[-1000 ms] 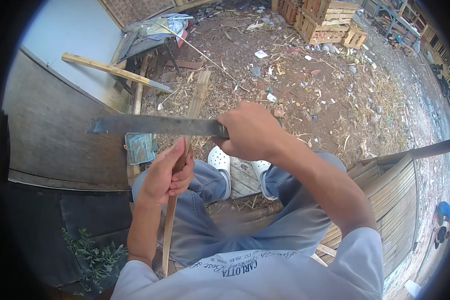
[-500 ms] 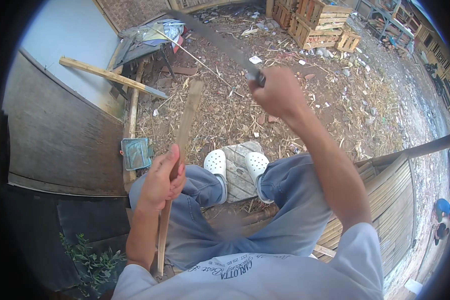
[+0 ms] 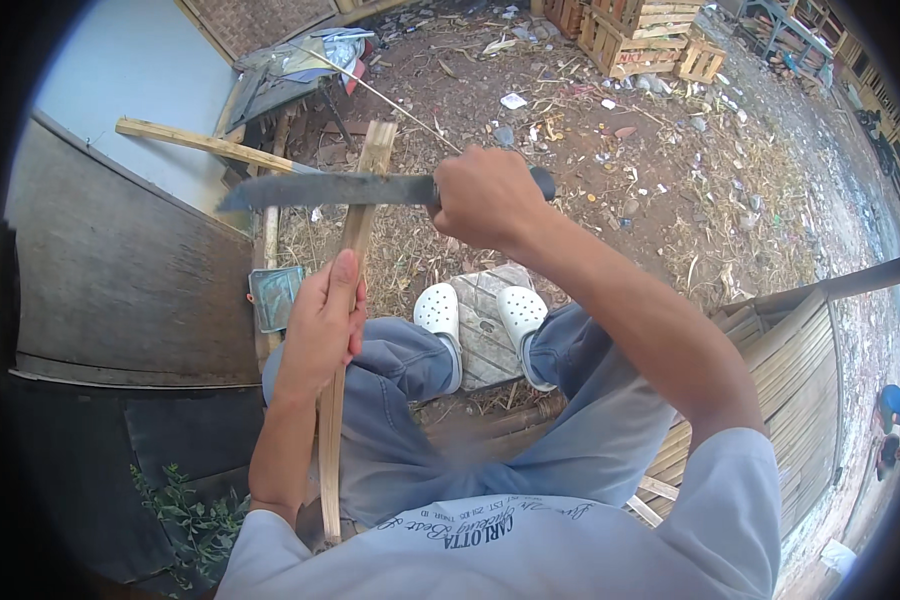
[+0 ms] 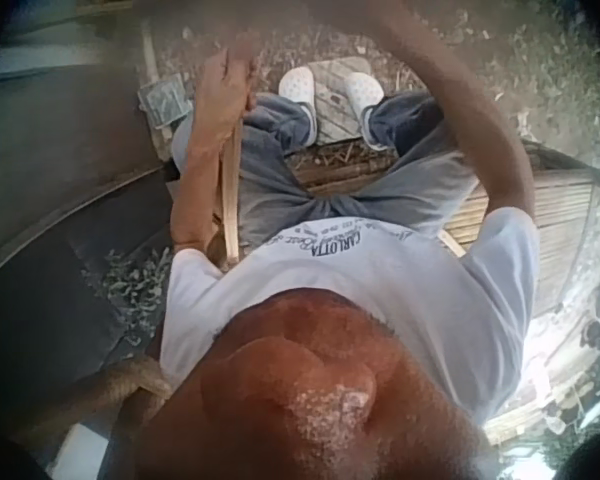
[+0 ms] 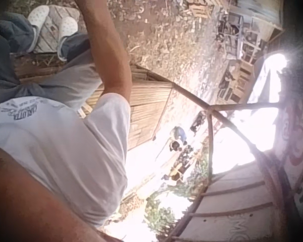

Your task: The person uses a machete to shave the outer layer and edges of a long bamboo strip while seated on a bamboo porch, occasionally brushing off the shavings.

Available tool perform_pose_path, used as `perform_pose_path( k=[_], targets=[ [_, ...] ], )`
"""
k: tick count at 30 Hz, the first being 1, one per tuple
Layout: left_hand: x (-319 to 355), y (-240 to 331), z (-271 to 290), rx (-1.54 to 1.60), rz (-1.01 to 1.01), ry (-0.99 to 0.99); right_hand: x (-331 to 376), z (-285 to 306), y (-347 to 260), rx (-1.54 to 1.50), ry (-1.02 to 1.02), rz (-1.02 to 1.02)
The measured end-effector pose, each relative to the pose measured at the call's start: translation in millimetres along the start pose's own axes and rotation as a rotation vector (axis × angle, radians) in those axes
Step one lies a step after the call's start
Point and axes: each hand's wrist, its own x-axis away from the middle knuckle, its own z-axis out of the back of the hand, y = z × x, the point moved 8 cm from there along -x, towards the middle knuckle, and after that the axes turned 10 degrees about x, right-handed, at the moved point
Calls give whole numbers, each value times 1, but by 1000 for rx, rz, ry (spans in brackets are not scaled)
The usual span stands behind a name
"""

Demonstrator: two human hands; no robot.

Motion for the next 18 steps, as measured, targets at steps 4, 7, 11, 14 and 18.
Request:
perform_pose_path(
  k=[4, 7, 11, 14, 18],
  targets=[
    [-16, 0, -3, 122, 26, -50, -18, 6, 11, 50, 109, -58],
    [-18, 3, -4, 196, 29, -86, -24, 7, 9, 57, 95, -94],
    [-14, -6, -7, 312, 81, -105, -18, 11, 5, 17, 85, 17],
    [-3, -10, -6, 308, 75, -105, 25, 0, -36, 4, 4, 142],
    [-10, -12, -12, 361, 149, -118, -3, 3, 7, -9, -27, -93]
  ],
)
